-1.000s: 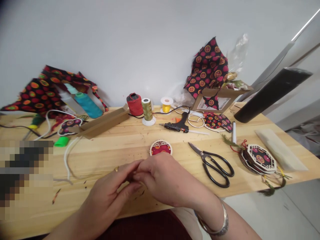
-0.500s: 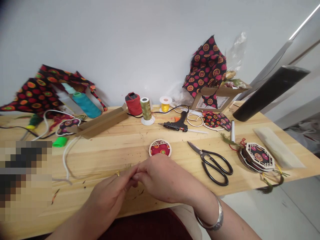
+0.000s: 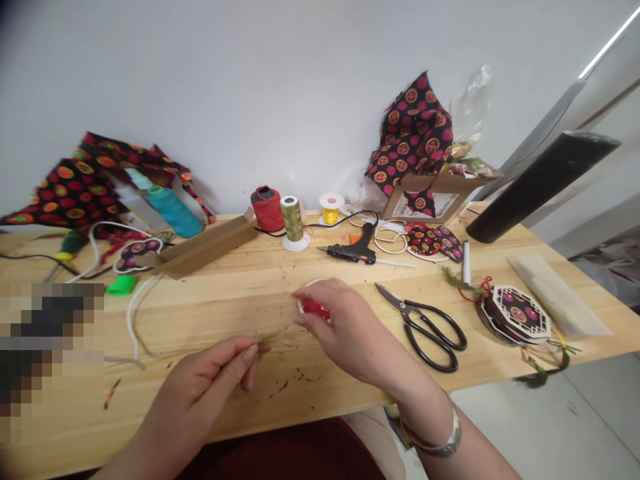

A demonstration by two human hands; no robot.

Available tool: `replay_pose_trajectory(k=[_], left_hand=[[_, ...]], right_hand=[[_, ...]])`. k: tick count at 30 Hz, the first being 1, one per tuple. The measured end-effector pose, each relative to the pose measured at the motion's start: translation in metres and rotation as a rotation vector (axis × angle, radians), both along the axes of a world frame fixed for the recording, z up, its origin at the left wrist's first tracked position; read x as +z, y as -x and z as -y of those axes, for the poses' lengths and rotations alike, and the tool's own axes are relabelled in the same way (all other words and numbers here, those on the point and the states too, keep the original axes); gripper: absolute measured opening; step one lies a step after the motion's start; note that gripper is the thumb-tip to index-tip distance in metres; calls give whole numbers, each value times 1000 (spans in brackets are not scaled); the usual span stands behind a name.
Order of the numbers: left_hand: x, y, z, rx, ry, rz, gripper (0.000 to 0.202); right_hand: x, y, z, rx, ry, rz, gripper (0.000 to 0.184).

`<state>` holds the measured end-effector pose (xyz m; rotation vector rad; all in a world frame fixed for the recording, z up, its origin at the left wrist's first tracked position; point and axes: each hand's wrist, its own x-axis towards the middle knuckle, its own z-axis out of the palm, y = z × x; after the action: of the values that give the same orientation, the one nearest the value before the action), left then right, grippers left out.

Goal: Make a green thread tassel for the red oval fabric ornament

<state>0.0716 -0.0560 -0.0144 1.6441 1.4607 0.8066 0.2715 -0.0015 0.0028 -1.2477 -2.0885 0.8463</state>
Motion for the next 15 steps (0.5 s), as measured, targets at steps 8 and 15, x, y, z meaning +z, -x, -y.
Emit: replay_pose_trajectory(k=[8,15], left_hand=[[-2,1,-5,261,390,404,25],[-8,1,-5,422,393,532,24]], right_hand=[[-19,-81,27,-446,-181,775,30],[-38,-122,44,-443,-48,931,25]])
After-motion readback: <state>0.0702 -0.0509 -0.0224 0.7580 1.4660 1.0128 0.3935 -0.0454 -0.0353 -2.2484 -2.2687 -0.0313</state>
